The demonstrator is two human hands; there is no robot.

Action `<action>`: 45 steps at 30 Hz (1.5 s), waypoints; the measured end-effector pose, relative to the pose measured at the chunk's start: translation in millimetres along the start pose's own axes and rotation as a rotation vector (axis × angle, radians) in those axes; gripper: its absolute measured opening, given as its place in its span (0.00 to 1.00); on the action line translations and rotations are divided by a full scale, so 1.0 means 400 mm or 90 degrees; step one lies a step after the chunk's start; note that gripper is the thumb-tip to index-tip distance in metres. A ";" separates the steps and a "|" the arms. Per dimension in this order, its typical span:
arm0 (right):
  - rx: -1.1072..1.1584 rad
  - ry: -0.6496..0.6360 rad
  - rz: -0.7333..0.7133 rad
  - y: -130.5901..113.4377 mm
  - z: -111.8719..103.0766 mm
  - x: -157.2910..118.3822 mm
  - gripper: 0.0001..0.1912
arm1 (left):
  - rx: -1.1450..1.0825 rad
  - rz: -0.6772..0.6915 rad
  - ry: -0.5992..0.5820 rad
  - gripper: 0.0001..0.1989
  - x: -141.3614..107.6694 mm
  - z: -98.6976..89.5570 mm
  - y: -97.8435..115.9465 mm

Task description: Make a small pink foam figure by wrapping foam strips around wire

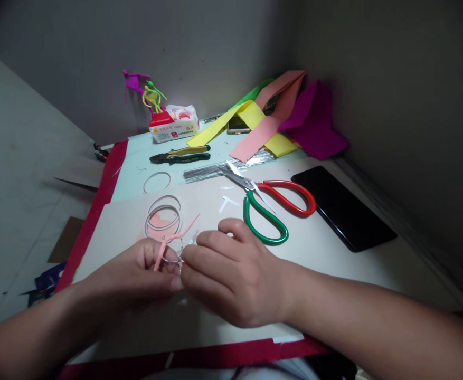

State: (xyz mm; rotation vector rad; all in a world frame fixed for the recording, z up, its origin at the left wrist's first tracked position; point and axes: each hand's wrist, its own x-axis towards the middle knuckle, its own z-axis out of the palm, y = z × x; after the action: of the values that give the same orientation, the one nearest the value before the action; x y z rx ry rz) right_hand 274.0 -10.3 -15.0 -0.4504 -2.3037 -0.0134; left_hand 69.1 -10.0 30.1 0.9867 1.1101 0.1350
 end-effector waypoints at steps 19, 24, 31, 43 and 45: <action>0.076 0.034 0.156 -0.012 0.016 -0.001 0.03 | -0.077 0.022 0.033 0.17 0.015 0.007 -0.021; 0.081 0.032 0.163 -0.018 0.007 0.009 0.03 | -0.020 0.026 0.088 0.15 0.018 0.010 -0.017; 0.233 -0.014 0.294 -0.028 0.014 0.012 0.03 | 0.125 0.113 0.181 0.15 0.019 0.026 -0.025; 0.423 -0.061 0.508 -0.029 0.006 0.036 0.08 | 0.131 0.163 0.180 0.10 0.023 0.037 -0.033; 0.423 -0.079 0.528 -0.028 0.004 0.040 0.08 | 0.141 0.148 0.185 0.12 0.023 0.039 -0.031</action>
State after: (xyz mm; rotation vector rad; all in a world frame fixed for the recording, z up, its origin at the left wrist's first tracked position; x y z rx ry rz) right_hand 259.2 -15.6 -3.4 -1.0108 -1.9097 1.1613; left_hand 81.4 -21.8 16.2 1.3238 1.2912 0.3586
